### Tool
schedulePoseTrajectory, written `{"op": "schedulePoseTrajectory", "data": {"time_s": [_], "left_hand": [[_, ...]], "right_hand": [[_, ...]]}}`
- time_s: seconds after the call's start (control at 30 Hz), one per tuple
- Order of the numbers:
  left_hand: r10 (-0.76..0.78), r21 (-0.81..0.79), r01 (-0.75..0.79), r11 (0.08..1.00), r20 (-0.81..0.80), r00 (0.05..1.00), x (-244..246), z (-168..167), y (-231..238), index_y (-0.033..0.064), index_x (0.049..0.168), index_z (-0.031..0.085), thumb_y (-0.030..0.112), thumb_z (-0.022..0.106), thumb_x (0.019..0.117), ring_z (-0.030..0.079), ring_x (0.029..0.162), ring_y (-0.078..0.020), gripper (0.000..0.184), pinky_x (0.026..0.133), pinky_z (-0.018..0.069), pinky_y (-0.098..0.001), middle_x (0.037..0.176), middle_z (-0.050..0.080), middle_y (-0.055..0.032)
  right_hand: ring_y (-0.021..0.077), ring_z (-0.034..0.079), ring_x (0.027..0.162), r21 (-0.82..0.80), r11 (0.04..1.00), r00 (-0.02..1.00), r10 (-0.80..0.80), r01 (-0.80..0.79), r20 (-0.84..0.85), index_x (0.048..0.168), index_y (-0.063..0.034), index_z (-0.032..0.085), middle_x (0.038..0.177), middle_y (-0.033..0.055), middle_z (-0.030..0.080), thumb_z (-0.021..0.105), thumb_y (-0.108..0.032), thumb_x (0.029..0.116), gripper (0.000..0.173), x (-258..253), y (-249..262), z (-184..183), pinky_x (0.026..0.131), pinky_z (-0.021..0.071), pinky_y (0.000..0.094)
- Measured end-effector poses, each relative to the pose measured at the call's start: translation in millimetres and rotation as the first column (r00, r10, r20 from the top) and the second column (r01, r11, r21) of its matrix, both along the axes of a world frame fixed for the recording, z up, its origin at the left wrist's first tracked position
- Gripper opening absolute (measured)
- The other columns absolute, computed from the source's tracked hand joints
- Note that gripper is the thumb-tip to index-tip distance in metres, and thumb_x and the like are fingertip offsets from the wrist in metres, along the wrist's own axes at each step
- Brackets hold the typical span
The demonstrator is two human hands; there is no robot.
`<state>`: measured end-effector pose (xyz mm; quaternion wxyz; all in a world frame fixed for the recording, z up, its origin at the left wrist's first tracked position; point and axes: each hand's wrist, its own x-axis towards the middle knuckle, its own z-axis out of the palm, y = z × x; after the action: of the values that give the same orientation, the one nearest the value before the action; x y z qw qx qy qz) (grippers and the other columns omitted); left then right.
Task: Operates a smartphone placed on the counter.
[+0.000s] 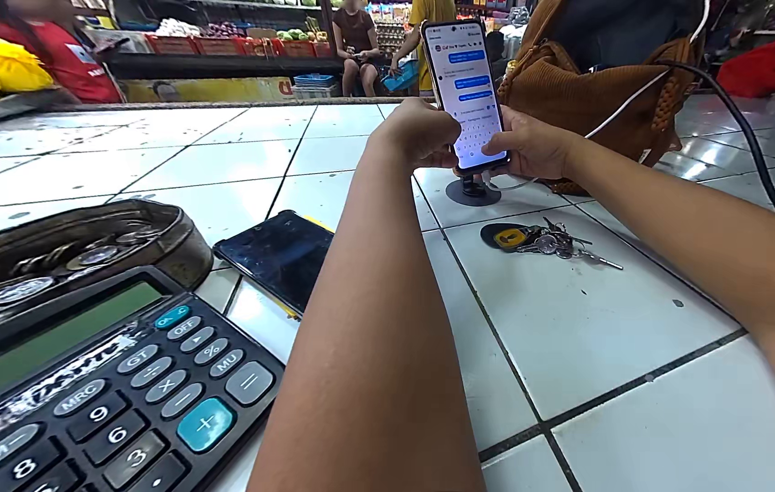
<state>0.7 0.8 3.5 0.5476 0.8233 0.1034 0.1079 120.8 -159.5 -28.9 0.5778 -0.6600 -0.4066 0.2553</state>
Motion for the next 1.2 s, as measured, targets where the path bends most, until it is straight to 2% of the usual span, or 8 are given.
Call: {"op": "schedulePoseTrajectory", "data": {"time_s": [0.13,0.27,0.5,0.63,0.73,0.97,1.1,1.2], "left_hand": [[-0.013,-0.002,0.013,1.000,0.001,1.000,-2.1,0.7,-1.0,-0.0002,0.126,0.058,-0.003,0.054,0.0976,0.067,0.074,-0.0086,0.028,0.068,0.0578,-0.0205,0.099,0.065,-0.0094],[-0.024,-0.010,0.024,1.000,0.003,1.000,-3.2,1.2,-1.8,-0.0004,0.126,0.058,-0.005,0.054,0.0974,0.067,0.076,-0.0094,0.030,0.069,0.0576,-0.0212,0.102,0.065,-0.0104],[-0.049,-0.029,0.049,0.998,-0.002,0.999,-4.2,0.6,-0.6,0.0002,0.129,0.056,-0.006,0.053,0.0983,0.067,0.075,-0.0085,0.031,0.068,0.0573,-0.0198,0.102,0.064,-0.0099],[-0.092,-0.045,0.089,0.995,-0.069,0.993,-7.3,1.1,-2.5,0.0111,0.141,0.050,0.002,0.048,0.1041,0.069,0.073,-0.0148,0.038,0.062,0.0572,-0.0240,0.104,0.068,-0.0118],[-0.166,-0.131,0.155,0.979,-0.078,0.983,-7.7,-1.7,-3.5,0.0153,0.149,0.041,0.002,0.039,0.1070,0.071,0.084,-0.0203,0.045,0.070,0.0603,-0.0307,0.116,0.065,-0.0152],[-0.160,-0.183,0.146,0.972,-0.061,0.985,-6.6,-2.6,-4.4,0.0068,0.139,0.048,0.000,0.039,0.1061,0.071,0.085,-0.0176,0.034,0.073,0.0611,-0.0292,0.109,0.066,-0.0126],[-0.123,-0.173,0.108,0.979,-0.075,0.990,-4.0,-2.4,-3.0,0.0036,0.133,0.051,0.002,0.042,0.1045,0.072,0.083,-0.0173,0.030,0.072,0.0614,-0.0295,0.104,0.068,-0.0119],[-0.109,-0.169,0.092,0.981,-0.093,0.990,-2.1,-2.6,-1.3,0.0038,0.136,0.049,0.001,0.042,0.1036,0.073,0.084,-0.0184,0.033,0.072,0.0620,-0.0302,0.106,0.067,-0.0133]], "right_hand": [[0.0210,0.069,0.106,-0.003,1.000,0.999,-0.012,0.012,-0.051,0.144,-0.0184,0.040,0.124,0.0091,0.065,0.030,-0.028,0.1102,0.036,3.9,0.4,1.2,0.088,0.0590,0.0369],[0.0226,0.068,0.109,0.022,0.998,0.992,-0.060,0.062,-0.109,0.142,-0.0163,0.047,0.125,0.0097,0.065,0.016,-0.043,0.1113,0.051,0.8,1.8,2.4,0.088,0.0585,0.0409],[0.0249,0.068,0.109,0.062,0.996,0.989,-0.053,0.062,-0.139,0.142,-0.0169,0.048,0.125,0.0112,0.066,0.013,-0.044,0.1108,0.054,6.1,2.8,0.8,0.086,0.0592,0.0422],[0.0238,0.069,0.106,0.058,0.991,0.983,-0.108,0.117,-0.148,0.140,-0.0177,0.049,0.122,0.0101,0.067,0.012,-0.044,0.1112,0.054,0.0,3.9,3.0,0.084,0.0592,0.0417],[0.0235,0.068,0.108,0.049,0.985,0.977,-0.157,0.166,-0.147,0.141,-0.0172,0.049,0.124,0.0098,0.066,0.014,-0.044,0.1116,0.053,-0.1,5.6,2.4,0.086,0.0584,0.0420],[0.0221,0.068,0.110,0.059,0.987,0.980,-0.143,0.152,-0.139,0.140,-0.0159,0.048,0.123,0.0090,0.066,0.015,-0.041,0.1117,0.050,-0.8,5.0,2.1,0.089,0.0580,0.0414],[0.0196,0.070,0.105,0.046,0.995,0.989,-0.078,0.085,-0.128,0.135,-0.0143,0.048,0.118,0.0085,0.067,0.021,-0.026,0.1100,0.038,1.4,1.0,2.8,0.089,0.0587,0.0381],[0.0204,0.069,0.105,0.018,0.999,0.995,-0.030,0.032,-0.098,0.144,-0.0181,0.040,0.122,0.0094,0.065,0.027,-0.014,0.1070,0.039,1.9,-1.6,4.4,0.088,0.0588,0.0375]]}}
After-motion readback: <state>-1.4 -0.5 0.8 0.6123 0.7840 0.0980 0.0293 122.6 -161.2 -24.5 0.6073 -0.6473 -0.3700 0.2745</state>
